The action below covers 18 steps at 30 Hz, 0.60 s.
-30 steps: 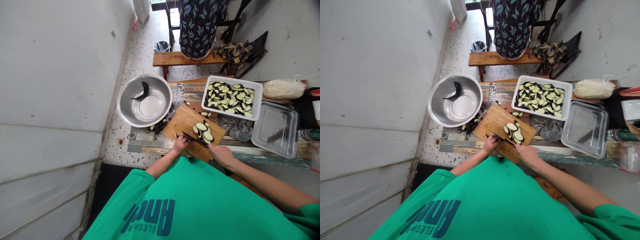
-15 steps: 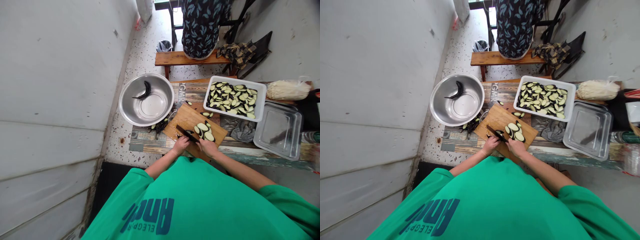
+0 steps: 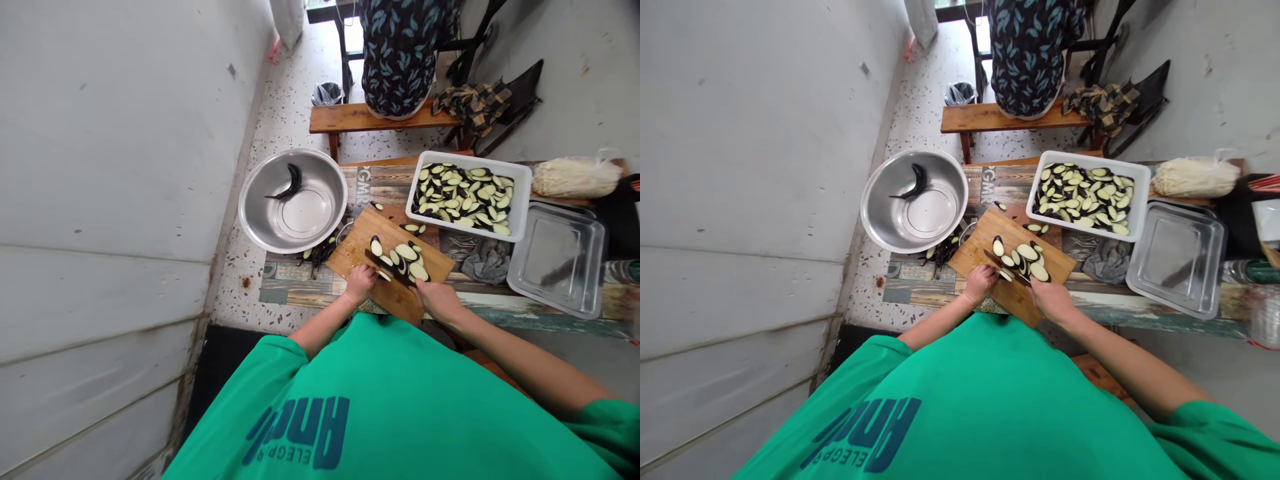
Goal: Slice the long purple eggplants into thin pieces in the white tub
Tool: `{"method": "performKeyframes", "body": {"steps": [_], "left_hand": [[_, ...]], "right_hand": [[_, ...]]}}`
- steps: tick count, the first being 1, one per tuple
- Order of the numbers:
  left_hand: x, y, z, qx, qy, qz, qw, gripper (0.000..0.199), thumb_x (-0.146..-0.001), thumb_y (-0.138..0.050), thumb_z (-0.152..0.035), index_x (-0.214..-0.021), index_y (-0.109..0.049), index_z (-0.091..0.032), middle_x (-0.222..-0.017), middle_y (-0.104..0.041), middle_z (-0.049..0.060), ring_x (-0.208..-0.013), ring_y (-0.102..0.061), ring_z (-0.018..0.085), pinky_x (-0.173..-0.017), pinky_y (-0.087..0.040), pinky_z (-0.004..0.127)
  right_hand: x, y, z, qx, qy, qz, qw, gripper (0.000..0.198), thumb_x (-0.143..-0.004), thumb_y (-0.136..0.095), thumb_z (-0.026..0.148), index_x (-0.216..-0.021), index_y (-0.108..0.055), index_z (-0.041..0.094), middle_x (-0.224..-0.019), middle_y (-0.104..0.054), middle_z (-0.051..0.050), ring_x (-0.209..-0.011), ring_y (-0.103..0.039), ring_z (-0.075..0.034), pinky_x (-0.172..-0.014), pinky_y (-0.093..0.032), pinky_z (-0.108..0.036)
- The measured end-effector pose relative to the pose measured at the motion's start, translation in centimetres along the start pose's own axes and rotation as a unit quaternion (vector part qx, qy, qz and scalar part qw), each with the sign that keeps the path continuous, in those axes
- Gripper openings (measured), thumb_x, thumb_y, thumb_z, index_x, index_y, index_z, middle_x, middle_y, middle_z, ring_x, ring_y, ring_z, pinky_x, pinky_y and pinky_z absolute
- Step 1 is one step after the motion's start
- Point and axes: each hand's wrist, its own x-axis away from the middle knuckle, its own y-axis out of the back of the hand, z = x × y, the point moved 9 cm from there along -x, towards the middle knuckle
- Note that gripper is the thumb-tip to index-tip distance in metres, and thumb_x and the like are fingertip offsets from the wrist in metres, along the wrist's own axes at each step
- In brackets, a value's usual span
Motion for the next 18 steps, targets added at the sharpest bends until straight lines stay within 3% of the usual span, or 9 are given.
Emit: {"method": "performKeyframes", "body": {"steps": [6, 12, 18], "left_hand": [[-0.3, -0.2, -0.1, 0.017, -0.033, -0.008, 0.999, 0.036, -0.099, -0.039, -0.022, -0.076, -0.065, -0.017, -0.081, -0.063, 0.007, -0.077, -0.053, 0.017, -0.066, -0.039, 0.030], [-0.7, -0.3, 0.6, 0.016, -0.006, 0.000, 1.000, 0.041, -0.099, -0.037, -0.024, -0.069, -0.064, -0.018, -0.078, -0.061, 0.008, -0.077, -0.051, 0.018, -0.069, -0.039, 0.033], [-0.4, -0.4, 0.6, 0.044, -0.008, -0.002, 0.999, 0.041, -0.100, -0.034, -0.025, -0.074, -0.065, -0.019, -0.081, -0.061, 0.007, -0.078, -0.052, 0.017, -0.072, -0.038, 0.034]], "right_hand": [[2.7, -0.9, 0.0, 0.006, 0.012, 0.021, 1.000, 0.036, -0.098, -0.028, 0.040, -0.101, -0.055, 0.017, -0.082, -0.071, -0.012, -0.076, -0.069, -0.023, -0.058, -0.037, -0.026], [2.7, -0.8, -0.5, 0.013, 0.008, 0.033, 0.999, 0.035, -0.098, -0.028, 0.038, -0.101, -0.055, 0.016, -0.081, -0.071, -0.012, -0.076, -0.070, -0.024, -0.055, -0.035, -0.027], [2.3, 0.4, -1.1, 0.040, 0.036, 0.053, 0.997, 0.036, -0.098, -0.028, 0.036, -0.101, -0.057, 0.015, -0.084, -0.072, -0.014, -0.077, -0.070, -0.026, -0.056, -0.038, -0.027]]}}
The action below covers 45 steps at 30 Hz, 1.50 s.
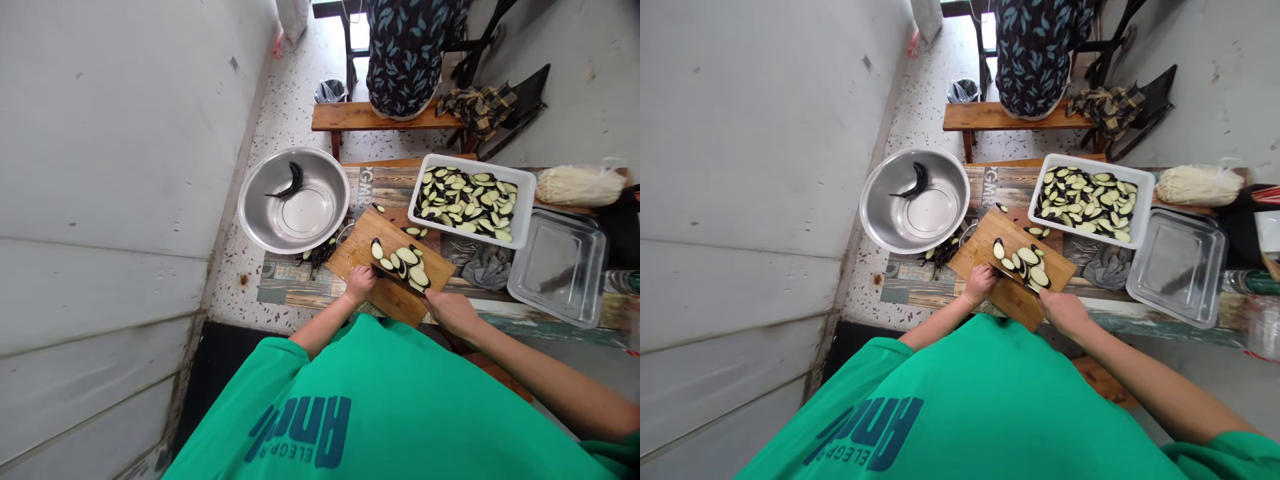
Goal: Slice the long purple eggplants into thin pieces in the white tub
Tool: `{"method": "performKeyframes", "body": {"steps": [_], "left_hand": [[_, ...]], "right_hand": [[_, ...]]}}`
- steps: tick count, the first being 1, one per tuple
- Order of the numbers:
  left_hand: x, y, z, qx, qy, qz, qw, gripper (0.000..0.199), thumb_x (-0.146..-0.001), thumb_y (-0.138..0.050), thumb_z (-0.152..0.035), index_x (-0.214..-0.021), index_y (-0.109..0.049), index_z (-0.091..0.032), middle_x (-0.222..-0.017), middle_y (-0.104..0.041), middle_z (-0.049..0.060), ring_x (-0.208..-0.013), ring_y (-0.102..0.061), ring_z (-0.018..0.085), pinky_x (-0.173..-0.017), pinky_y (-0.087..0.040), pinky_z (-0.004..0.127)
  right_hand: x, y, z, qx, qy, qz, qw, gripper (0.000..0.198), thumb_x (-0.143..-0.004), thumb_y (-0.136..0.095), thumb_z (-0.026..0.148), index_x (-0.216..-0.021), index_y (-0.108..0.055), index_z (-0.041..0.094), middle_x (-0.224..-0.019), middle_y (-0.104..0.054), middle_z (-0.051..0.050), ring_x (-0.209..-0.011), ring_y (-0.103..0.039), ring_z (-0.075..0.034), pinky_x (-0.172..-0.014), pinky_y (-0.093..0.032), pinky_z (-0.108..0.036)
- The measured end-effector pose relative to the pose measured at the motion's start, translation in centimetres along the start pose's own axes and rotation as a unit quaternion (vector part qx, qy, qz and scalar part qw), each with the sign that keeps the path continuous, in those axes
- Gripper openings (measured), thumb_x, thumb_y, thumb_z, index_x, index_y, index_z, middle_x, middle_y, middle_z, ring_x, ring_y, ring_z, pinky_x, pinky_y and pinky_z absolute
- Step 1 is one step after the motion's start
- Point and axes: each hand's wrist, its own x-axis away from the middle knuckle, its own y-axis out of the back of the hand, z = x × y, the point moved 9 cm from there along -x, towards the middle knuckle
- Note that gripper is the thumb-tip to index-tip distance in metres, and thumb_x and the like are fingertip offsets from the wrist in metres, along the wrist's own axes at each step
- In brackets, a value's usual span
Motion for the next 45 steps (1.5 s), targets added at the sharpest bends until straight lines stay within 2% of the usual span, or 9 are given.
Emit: {"method": "performKeyframes", "body": {"steps": [5, 11, 14, 17, 21, 27, 39, 45], "left_hand": [[0.0, -0.5, 0.2, -0.006, -0.010, 0.011, 1.000, 0.035, -0.099, -0.037, -0.024, -0.079, -0.065, -0.019, -0.084, -0.065, 0.006, -0.083, -0.054, 0.017, -0.078, -0.038, 0.035], [-0.1, 0.0, 0.2, -0.009, -0.014, 0.020, 1.000, 0.026, -0.097, -0.044, -0.025, -0.091, -0.069, -0.020, -0.093, -0.066, 0.008, -0.086, -0.055, 0.019, -0.079, -0.039, 0.036], [0.1, 0.6, 0.4, -0.028, -0.005, 0.022, 0.999, 0.024, -0.096, -0.045, -0.024, -0.097, -0.069, -0.020, -0.095, -0.066, 0.009, -0.088, -0.055, 0.020, -0.081, -0.041, 0.038], [0.4, 0.9, 0.5, -0.010, -0.015, 0.026, 1.000, 0.029, -0.099, -0.040, -0.025, -0.093, -0.068, -0.019, -0.094, -0.066, 0.008, -0.088, -0.056, 0.018, -0.079, -0.044, 0.036], [0.6, 0.7, 0.8, 0.019, -0.013, 0.020, 1.000, 0.038, -0.101, -0.034, -0.026, -0.085, -0.067, -0.017, -0.093, -0.066, 0.008, -0.089, -0.056, 0.018, -0.079, -0.047, 0.034], [0.8, 0.1, 1.1, 0.019, -0.004, 0.019, 1.000, 0.037, -0.100, -0.035, -0.026, -0.084, -0.067, -0.017, -0.089, -0.065, 0.009, -0.088, -0.056, 0.018, -0.079, -0.047, 0.035], [1.2, -0.4, 1.4, 0.042, -0.020, 0.018, 0.999, 0.039, -0.100, -0.034, -0.024, -0.078, -0.065, -0.017, -0.091, -0.067, 0.008, -0.086, -0.059, 0.017, -0.078, -0.050, 0.035], [1.1, -0.9, 1.5, 0.052, -0.016, 0.031, 0.998, 0.038, -0.100, -0.036, -0.026, -0.081, -0.067, -0.016, -0.095, -0.068, 0.010, -0.090, -0.061, 0.019, -0.080, -0.051, 0.036]], "right_hand": [[-2.7, -0.4, 0.6, -0.007, 0.007, 0.002, 1.000, 0.038, -0.098, -0.028, 0.038, -0.104, -0.057, 0.014, -0.088, -0.071, -0.017, -0.081, -0.070, -0.027, -0.059, -0.042, -0.030], [-6.6, -0.6, 2.9, -0.037, -0.022, -0.042, 0.998, 0.046, -0.098, -0.025, 0.043, -0.111, -0.057, 0.013, -0.092, -0.071, -0.017, -0.084, -0.069, -0.025, -0.065, -0.044, -0.029], [-6.3, -0.7, 2.3, -0.059, -0.051, -0.049, 0.996, 0.047, -0.098, -0.023, 0.044, -0.114, -0.056, 0.015, -0.093, -0.071, -0.015, -0.082, -0.068, -0.023, -0.064, -0.043, -0.028], [-4.9, -0.5, 1.3, -0.064, -0.068, -0.046, 0.995, 0.047, -0.098, -0.023, 0.046, -0.112, -0.056, 0.017, -0.092, -0.071, -0.014, -0.080, -0.068, -0.022, -0.061, -0.041, -0.028], [-2.9, 0.4, 1.1, -0.033, -0.042, -0.034, 0.998, 0.045, -0.098, -0.023, 0.046, -0.110, -0.056, 0.018, -0.089, -0.071, -0.013, -0.079, -0.068, -0.023, -0.060, -0.040, -0.028], [-1.7, 0.5, 1.5, -0.020, -0.011, -0.001, 1.000, 0.043, -0.098, -0.024, 0.042, -0.109, -0.056, 0.016, -0.087, -0.071, -0.014, -0.082, -0.069, -0.024, -0.059, -0.041, -0.028], [-2.5, -0.5, 0.9, -0.006, 0.002, 0.010, 1.000, 0.040, -0.098, -0.031, 0.043, -0.104, -0.057, 0.014, -0.089, -0.072, -0.015, -0.086, -0.070, -0.025, -0.064, -0.044, -0.028], [-6.3, -0.9, 4.1, -0.049, -0.012, -0.036, 0.998, 0.042, -0.098, -0.028, 0.044, -0.104, -0.057, 0.014, -0.095, -0.072, -0.014, -0.086, -0.069, -0.023, -0.064, -0.043, -0.028]]}}
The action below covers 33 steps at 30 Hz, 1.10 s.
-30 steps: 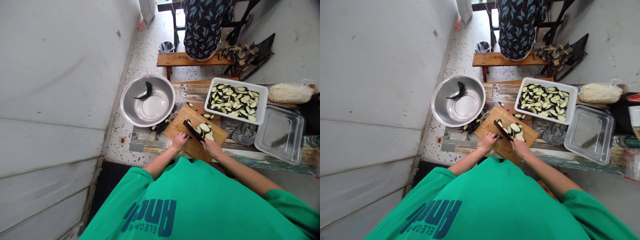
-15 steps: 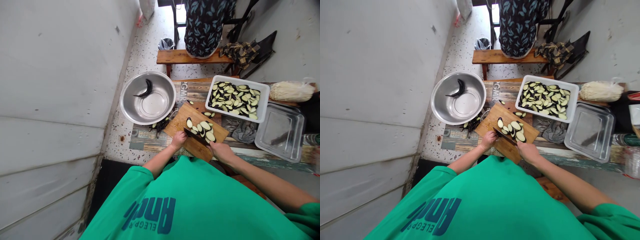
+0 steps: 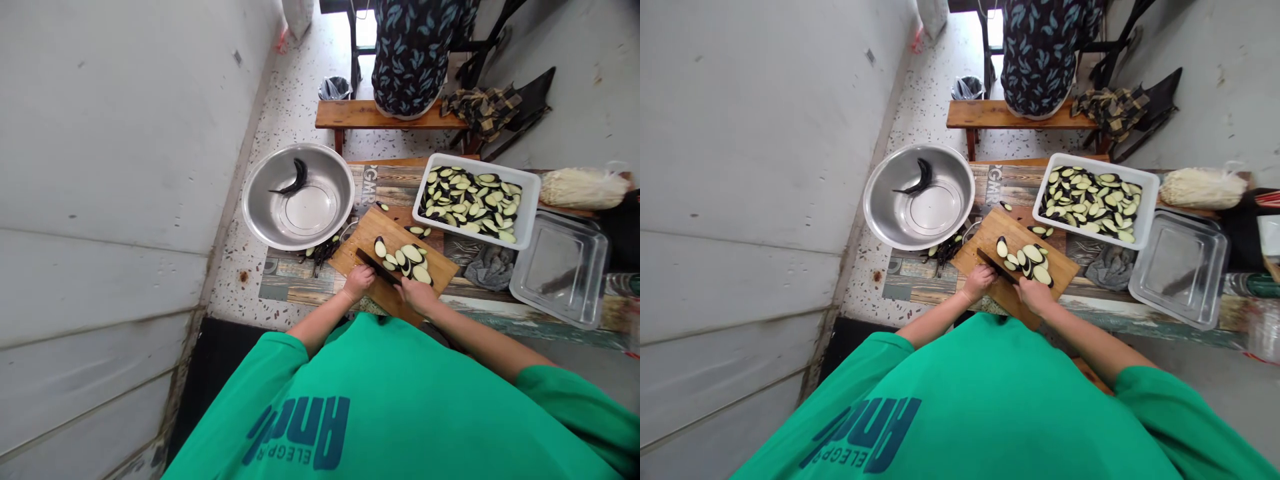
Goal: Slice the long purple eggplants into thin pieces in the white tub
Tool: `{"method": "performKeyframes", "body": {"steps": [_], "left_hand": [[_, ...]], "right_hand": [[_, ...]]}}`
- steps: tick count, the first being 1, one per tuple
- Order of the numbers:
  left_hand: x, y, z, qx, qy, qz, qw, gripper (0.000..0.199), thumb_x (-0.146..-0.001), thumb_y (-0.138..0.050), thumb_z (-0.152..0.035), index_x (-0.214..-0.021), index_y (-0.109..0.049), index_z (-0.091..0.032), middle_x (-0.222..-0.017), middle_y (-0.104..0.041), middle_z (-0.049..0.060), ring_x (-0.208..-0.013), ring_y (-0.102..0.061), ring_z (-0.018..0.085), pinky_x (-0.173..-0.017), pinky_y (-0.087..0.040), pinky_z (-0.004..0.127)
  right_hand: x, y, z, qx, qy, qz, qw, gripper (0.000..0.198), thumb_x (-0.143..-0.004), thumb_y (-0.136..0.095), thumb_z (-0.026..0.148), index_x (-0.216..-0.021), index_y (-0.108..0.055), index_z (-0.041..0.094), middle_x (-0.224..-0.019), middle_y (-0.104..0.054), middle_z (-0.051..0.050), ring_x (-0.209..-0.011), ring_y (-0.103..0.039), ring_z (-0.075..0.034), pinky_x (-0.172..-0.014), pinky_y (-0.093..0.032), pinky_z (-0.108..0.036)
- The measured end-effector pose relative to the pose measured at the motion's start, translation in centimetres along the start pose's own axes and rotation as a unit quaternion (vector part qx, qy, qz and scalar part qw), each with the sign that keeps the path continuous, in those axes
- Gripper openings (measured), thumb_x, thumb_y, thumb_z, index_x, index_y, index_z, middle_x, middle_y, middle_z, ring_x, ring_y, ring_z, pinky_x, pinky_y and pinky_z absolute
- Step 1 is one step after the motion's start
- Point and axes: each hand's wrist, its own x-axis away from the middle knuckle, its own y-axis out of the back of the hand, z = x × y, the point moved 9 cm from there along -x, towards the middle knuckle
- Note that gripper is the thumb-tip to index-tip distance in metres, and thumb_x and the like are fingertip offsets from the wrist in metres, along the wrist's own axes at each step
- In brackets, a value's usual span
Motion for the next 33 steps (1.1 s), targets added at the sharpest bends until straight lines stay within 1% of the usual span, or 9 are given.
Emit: {"method": "performKeyframes", "body": {"steps": [5, 9, 14, 17, 20, 24, 27, 30, 33], "left_hand": [[0.1, 1.8, -0.4, 0.025, -0.019, 0.006, 0.999, 0.029, -0.099, -0.040, -0.024, -0.095, -0.068, -0.018, -0.104, -0.068, 0.009, -0.100, -0.059, 0.019, -0.088, -0.049, 0.035], [0.9, 4.0, 1.5, -0.007, 0.097, -0.036, 0.995, 0.024, -0.097, -0.046, -0.031, -0.105, -0.067, -0.021, -0.112, -0.064, 0.010, -0.106, -0.057, 0.020, -0.092, -0.046, 0.037], [1.6, 3.5, 2.0, 0.035, 0.155, 0.009, 0.987, 0.029, -0.098, -0.042, -0.032, -0.094, -0.067, -0.017, -0.092, -0.066, 0.008, -0.088, -0.060, 0.018, -0.082, -0.049, 0.031], [2.2, 4.3, 1.8, 0.055, 0.170, -0.011, 0.984, 0.026, -0.095, -0.050, -0.035, -0.106, -0.064, -0.017, -0.105, -0.064, 0.011, -0.100, -0.058, 0.020, -0.091, -0.048, 0.034], [2.8, 4.0, 1.4, 0.063, 0.157, 0.023, 0.985, 0.029, -0.090, -0.058, -0.034, -0.113, -0.061, -0.018, -0.113, -0.062, 0.012, -0.106, -0.057, 0.022, -0.092, -0.048, 0.036], [3.1, 2.9, 2.2, 0.079, 0.194, 0.054, 0.976, 0.021, -0.092, -0.053, -0.022, -0.108, -0.065, -0.017, -0.102, -0.067, 0.009, -0.096, -0.061, 0.019, -0.088, -0.050, 0.033], [2.6, 2.5, 2.9, 0.078, 0.250, 0.069, 0.963, 0.019, -0.089, -0.055, -0.021, -0.101, -0.069, -0.015, -0.093, -0.070, 0.008, -0.089, -0.064, 0.018, -0.083, -0.050, 0.029], [2.4, 2.8, 3.6, 0.065, 0.323, 0.083, 0.940, 0.018, -0.088, -0.056, -0.021, -0.093, -0.072, -0.015, -0.090, -0.072, 0.008, -0.084, -0.065, 0.017, -0.078, -0.049, 0.026], [2.0, 3.3, 3.7, 0.058, 0.351, 0.095, 0.930, 0.019, -0.087, -0.056, -0.022, -0.086, -0.074, -0.015, -0.087, -0.072, 0.008, -0.082, -0.065, 0.017, -0.076, -0.047, 0.024]], "right_hand": [[-0.8, 0.0, -0.5, -0.039, -0.056, -0.044, 0.997, 0.044, -0.098, -0.025, 0.044, -0.112, -0.056, 0.016, -0.094, -0.072, -0.013, -0.083, -0.068, -0.023, -0.062, -0.040, -0.028], [0.8, 0.2, -1.9, -0.037, -0.060, -0.043, 0.997, 0.043, -0.097, -0.028, 0.046, -0.108, -0.058, 0.017, -0.090, -0.072, -0.012, -0.079, -0.068, -0.022, -0.060, -0.037, -0.027], [2.8, 0.8, -1.8, -0.019, -0.035, -0.049, 0.998, 0.040, -0.098, -0.027, 0.045, -0.105, -0.057, 0.018, -0.087, -0.072, -0.011, -0.076, -0.067, -0.022, -0.055, -0.033, -0.026], [3.7, 0.6, -1.5, -0.020, -0.036, -0.039, 0.998, 0.039, -0.098, -0.028, 0.045, -0.104, -0.056, 0.018, -0.085, -0.072, -0.010, -0.073, -0.067, -0.021, -0.053, -0.030, -0.026], [4.4, 0.2, -1.1, -0.026, -0.028, -0.024, 0.999, 0.037, -0.098, -0.028, 0.045, -0.101, -0.054, 0.018, -0.082, -0.071, -0.009, -0.071, -0.067, -0.020, -0.052, -0.028, -0.026], [5.1, -0.4, -0.5, -0.029, -0.010, -0.021, 0.999, 0.036, -0.099, -0.028, 0.045, -0.098, -0.053, 0.018, -0.083, -0.071, -0.009, -0.070, -0.067, -0.019, -0.052, -0.028, -0.025], [5.2, -0.9, -0.5, -0.027, -0.010, -0.021, 0.999, 0.036, -0.099, -0.028, 0.045, -0.097, -0.053, 0.018, -0.085, -0.071, -0.010, -0.070, -0.067, -0.019, -0.052, -0.028, -0.025], [5.1, -1.1, -0.8, -0.022, -0.018, -0.025, 0.999, 0.037, -0.099, -0.027, 0.045, -0.096, -0.054, 0.019, -0.085, -0.072, -0.009, -0.072, -0.068, -0.019, -0.052, -0.026, -0.025], [5.1, -0.8, -0.8, -0.015, -0.013, -0.035, 0.999, 0.039, -0.099, -0.025, 0.045, -0.097, -0.054, 0.018, -0.084, -0.071, -0.009, -0.073, -0.068, -0.020, -0.051, -0.025, -0.026]]}}
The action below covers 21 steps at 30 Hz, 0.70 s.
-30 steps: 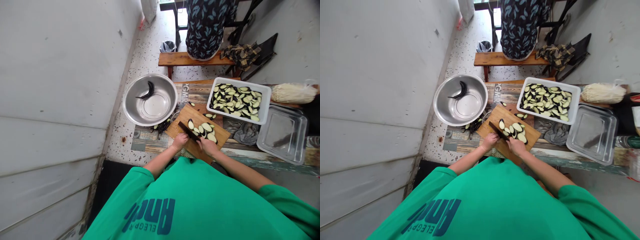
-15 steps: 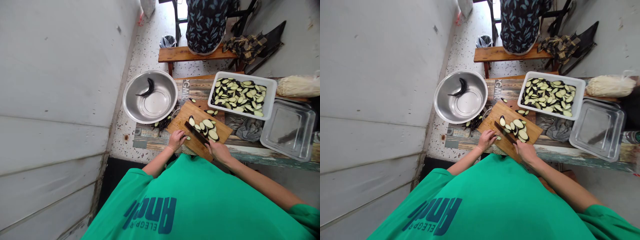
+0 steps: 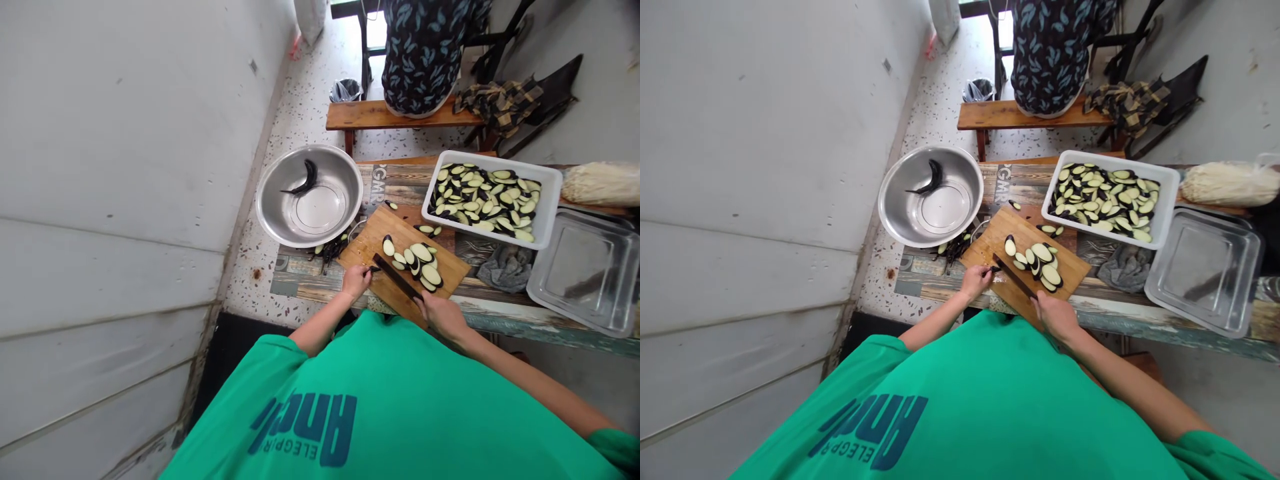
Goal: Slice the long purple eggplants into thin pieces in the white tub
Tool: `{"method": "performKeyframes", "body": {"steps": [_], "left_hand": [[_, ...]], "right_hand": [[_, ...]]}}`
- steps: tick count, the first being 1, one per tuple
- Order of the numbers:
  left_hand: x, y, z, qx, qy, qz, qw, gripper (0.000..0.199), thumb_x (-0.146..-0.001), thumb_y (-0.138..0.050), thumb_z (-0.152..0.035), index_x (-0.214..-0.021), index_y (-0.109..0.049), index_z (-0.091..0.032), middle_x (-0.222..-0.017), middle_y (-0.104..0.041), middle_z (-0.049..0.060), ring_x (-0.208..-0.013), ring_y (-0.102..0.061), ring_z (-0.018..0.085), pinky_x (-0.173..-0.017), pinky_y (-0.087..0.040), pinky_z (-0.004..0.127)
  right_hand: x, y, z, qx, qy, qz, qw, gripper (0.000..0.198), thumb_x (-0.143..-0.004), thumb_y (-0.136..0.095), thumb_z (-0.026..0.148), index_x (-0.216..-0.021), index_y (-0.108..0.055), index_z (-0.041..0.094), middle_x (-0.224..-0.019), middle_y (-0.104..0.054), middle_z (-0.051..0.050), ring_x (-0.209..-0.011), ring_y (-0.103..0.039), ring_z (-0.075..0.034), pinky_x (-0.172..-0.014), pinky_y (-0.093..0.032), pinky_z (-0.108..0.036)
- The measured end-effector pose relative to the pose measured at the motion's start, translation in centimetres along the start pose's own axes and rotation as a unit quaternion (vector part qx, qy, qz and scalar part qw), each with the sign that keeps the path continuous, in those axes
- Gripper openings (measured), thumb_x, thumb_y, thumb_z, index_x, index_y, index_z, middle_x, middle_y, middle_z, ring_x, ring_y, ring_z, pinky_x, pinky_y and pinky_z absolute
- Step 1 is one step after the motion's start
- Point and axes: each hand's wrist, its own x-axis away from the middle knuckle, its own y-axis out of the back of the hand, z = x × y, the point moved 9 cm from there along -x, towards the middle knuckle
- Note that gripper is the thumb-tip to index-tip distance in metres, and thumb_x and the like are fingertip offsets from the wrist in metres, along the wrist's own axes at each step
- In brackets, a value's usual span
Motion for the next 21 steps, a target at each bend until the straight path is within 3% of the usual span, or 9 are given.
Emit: {"method": "performKeyframes", "body": {"steps": [8, 14, 21], "left_hand": [[-0.7, 0.3, -1.0, 0.007, 0.004, 0.035, 0.999, 0.022, -0.083, -0.052, -0.015, -0.082, -0.074, -0.015, -0.084, -0.073, 0.008, -0.077, -0.065, 0.017, -0.068, -0.045, 0.024], [-0.8, 0.3, -0.7, 0.036, -0.011, 0.020, 0.999, 0.023, -0.081, -0.052, -0.013, -0.081, -0.075, -0.017, -0.084, -0.074, 0.006, -0.075, -0.065, 0.017, -0.067, -0.046, 0.023], [-0.8, 0.1, -0.3, 0.029, -0.016, 0.002, 0.999, 0.021, -0.083, -0.054, -0.014, -0.078, -0.074, -0.016, -0.081, -0.072, 0.006, -0.075, -0.064, 0.017, -0.069, -0.047, 0.025]], "right_hand": [[0.1, 0.9, 1.2, 0.021, 0.030, 0.052, 0.998, 0.033, -0.099, -0.027, 0.039, -0.104, -0.052, 0.018, -0.091, -0.071, -0.011, -0.079, -0.069, -0.021, -0.055, -0.034, -0.025], [0.9, 2.2, 1.7, 0.081, 0.039, 0.072, 0.993, 0.025, -0.092, -0.037, 0.016, -0.112, -0.052, 0.014, -0.094, -0.069, -0.015, -0.084, -0.070, -0.026, -0.060, -0.043, -0.028], [0.6, 1.4, 1.5, 0.058, 0.036, 0.085, 0.994, 0.026, -0.091, -0.036, 0.012, -0.111, -0.052, 0.011, -0.094, -0.068, -0.019, -0.086, -0.069, -0.027, -0.061, -0.046, -0.031]]}}
